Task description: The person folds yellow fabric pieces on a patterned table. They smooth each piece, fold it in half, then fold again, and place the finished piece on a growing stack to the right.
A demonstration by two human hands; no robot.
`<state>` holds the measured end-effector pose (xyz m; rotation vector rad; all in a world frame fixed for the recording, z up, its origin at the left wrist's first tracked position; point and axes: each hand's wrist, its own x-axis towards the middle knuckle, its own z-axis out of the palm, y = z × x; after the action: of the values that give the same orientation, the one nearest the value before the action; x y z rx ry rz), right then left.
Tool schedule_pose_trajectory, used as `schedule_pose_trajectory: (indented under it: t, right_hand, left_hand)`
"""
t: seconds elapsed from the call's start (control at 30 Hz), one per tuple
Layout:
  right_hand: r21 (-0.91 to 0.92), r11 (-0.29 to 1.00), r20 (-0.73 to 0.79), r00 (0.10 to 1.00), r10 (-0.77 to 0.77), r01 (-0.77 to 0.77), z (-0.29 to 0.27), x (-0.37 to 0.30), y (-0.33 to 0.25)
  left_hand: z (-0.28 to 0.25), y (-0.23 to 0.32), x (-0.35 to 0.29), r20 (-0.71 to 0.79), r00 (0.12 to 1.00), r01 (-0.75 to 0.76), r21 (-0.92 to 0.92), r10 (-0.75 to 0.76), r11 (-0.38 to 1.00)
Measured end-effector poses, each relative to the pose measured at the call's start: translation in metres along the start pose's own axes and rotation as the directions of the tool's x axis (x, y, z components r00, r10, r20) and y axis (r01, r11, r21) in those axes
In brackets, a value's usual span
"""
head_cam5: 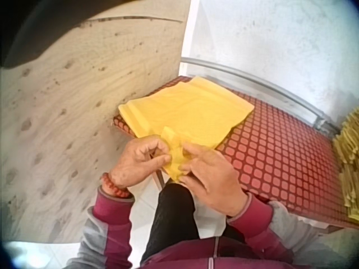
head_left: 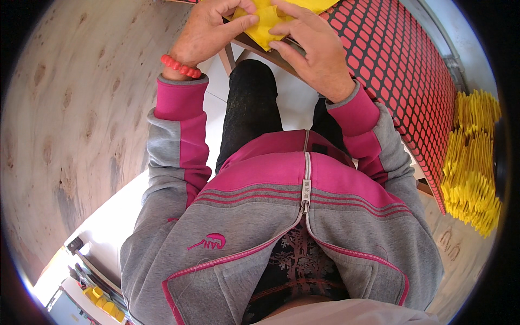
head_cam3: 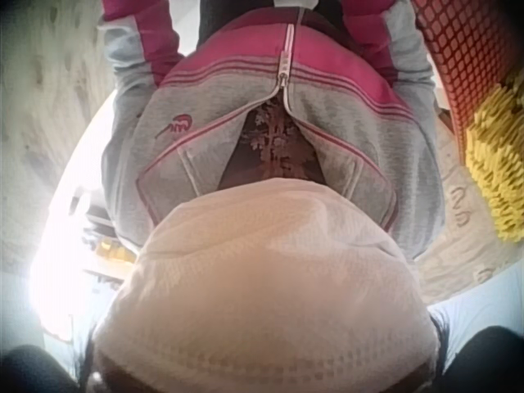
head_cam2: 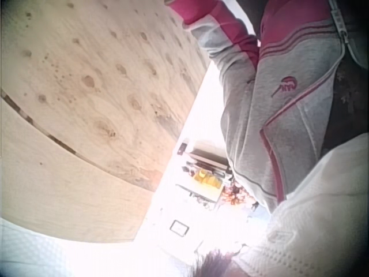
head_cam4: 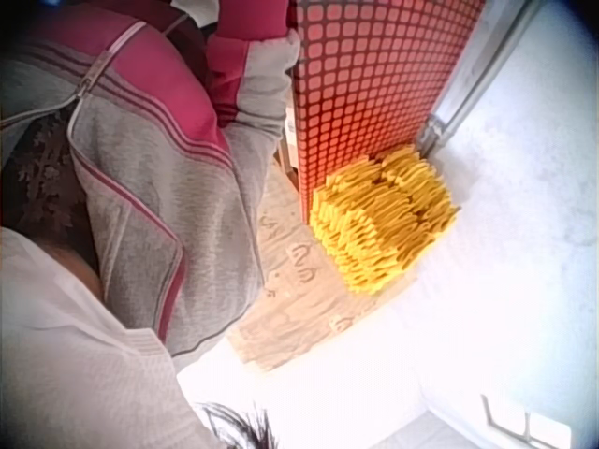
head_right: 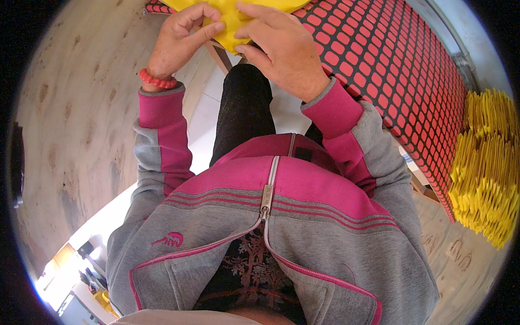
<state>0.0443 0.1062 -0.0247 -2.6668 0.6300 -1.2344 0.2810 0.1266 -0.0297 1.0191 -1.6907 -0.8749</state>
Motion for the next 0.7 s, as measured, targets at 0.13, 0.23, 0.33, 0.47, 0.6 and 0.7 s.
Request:
schedule_pose_trajectory:
  t: [0.13, 0.23, 0.33, 0.47, 0.6, 0.7]
  right_hand:
    - [-0.009, 0.999, -0.015, 0.999, -0.045, 0.045, 0.000, 0.002, 0.000]
    - [0.018, 1.000, -0.006, 1.000, -0.011, 0.011, 0.000, 0.003, -0.001]
    - [0.045, 0.999, 0.003, 1.000, 0.018, -0.018, 0.000, 0.003, -0.001]
    - [0.049, 0.998, 0.000, 0.999, 0.041, -0.041, 0.001, 0.003, -0.001]
    - [0.054, 0.998, -0.020, 0.999, 0.038, -0.037, 0.002, 0.004, -0.001]
    - [0.064, 0.997, -0.032, 0.999, 0.041, -0.039, 0.003, 0.003, 0.000]
  left_hand:
    - [0.003, -0.006, 0.002, -0.052, 0.999, 0.013, -0.050, -0.016, 0.999]
    - [0.003, -0.009, 0.004, -0.063, 0.997, -0.047, -0.053, 0.044, 0.997]
    - [0.000, -0.007, 0.002, -0.024, 0.995, -0.095, 0.014, 0.095, 0.995]
    - [-0.006, -0.002, 0.002, 0.086, 0.971, -0.231, 0.127, 0.221, 0.965]
    - [-0.010, 0.004, 0.002, 0.114, 0.977, -0.201, 0.221, 0.180, 0.954]
    - [-0.010, 0.007, 0.001, 0.124, 0.980, -0.179, 0.213, 0.155, 0.961]
